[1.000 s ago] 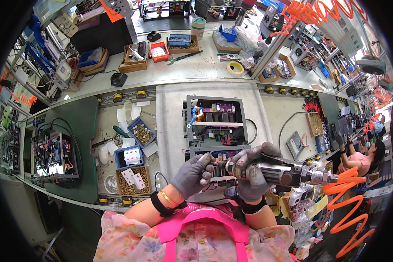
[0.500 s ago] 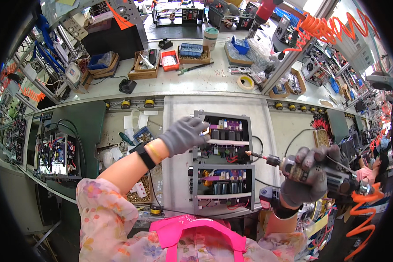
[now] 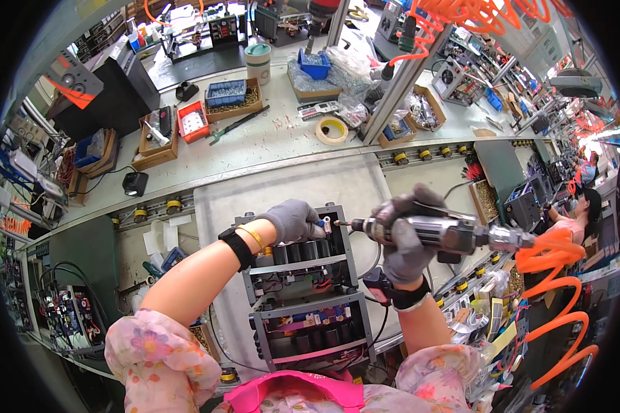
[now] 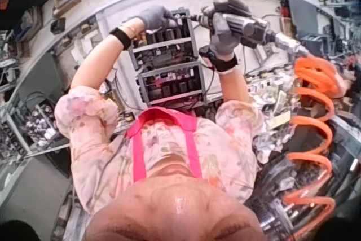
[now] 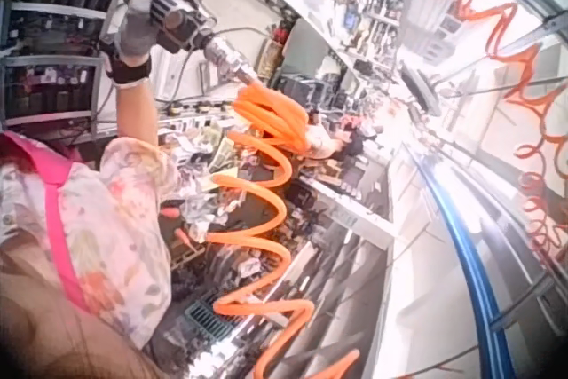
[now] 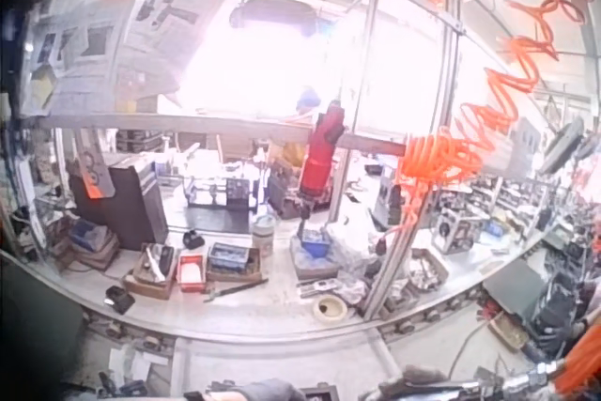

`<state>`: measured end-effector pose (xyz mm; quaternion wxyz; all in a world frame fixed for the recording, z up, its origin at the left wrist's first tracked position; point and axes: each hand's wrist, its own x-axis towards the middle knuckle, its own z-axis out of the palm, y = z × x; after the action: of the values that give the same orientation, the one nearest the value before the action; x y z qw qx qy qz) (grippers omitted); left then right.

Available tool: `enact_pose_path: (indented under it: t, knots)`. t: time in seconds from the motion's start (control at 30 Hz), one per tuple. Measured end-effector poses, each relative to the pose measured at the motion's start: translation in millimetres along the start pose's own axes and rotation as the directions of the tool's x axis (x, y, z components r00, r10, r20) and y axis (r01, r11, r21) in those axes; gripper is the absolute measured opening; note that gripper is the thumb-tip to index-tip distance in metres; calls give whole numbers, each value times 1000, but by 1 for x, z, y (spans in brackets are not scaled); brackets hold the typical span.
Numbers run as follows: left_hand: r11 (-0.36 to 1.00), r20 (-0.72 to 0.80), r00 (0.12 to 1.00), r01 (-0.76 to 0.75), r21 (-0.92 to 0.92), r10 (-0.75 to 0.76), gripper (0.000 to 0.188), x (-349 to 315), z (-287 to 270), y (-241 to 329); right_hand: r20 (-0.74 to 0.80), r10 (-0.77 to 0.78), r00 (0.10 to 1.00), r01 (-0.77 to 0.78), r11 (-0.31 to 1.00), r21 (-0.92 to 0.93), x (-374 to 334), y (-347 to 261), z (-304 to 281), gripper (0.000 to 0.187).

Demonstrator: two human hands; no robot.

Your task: Assembling and testing electronic controller modules on a production line.

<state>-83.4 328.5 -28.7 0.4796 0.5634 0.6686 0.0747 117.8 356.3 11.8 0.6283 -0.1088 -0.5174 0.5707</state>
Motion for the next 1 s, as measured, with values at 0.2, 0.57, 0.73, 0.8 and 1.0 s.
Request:
enact_pose_path:
  t: [0.2, 0.57, 0.73, 0.8, 1.0]
  knots:
    - [1000, 59, 998, -5, 3, 5, 34, 9, 3, -5, 84, 84, 993, -86, 996, 20, 0, 40, -12, 51]
    - [945, 14, 993, -114, 307, 115, 33, 10, 7, -27, 88, 267, 960, -263, 963, -60, -11, 68, -12, 48]
    - [950, 33, 997, -75, 302, 68, 31, 11, 12, -26, 28, 333, 943, -317, 917, -242, -17, 81, -11, 48]
    - [952, 43, 997, -77, 296, 68, 35, 10, 13, -26, 22, 347, 938, -327, 901, -284, -18, 82, -12, 48]
    - [913, -198, 974, -22, 407, 111, 36, 17, 23, -24, -49, 412, 910, -413, 888, -202, -17, 83, -5, 44]
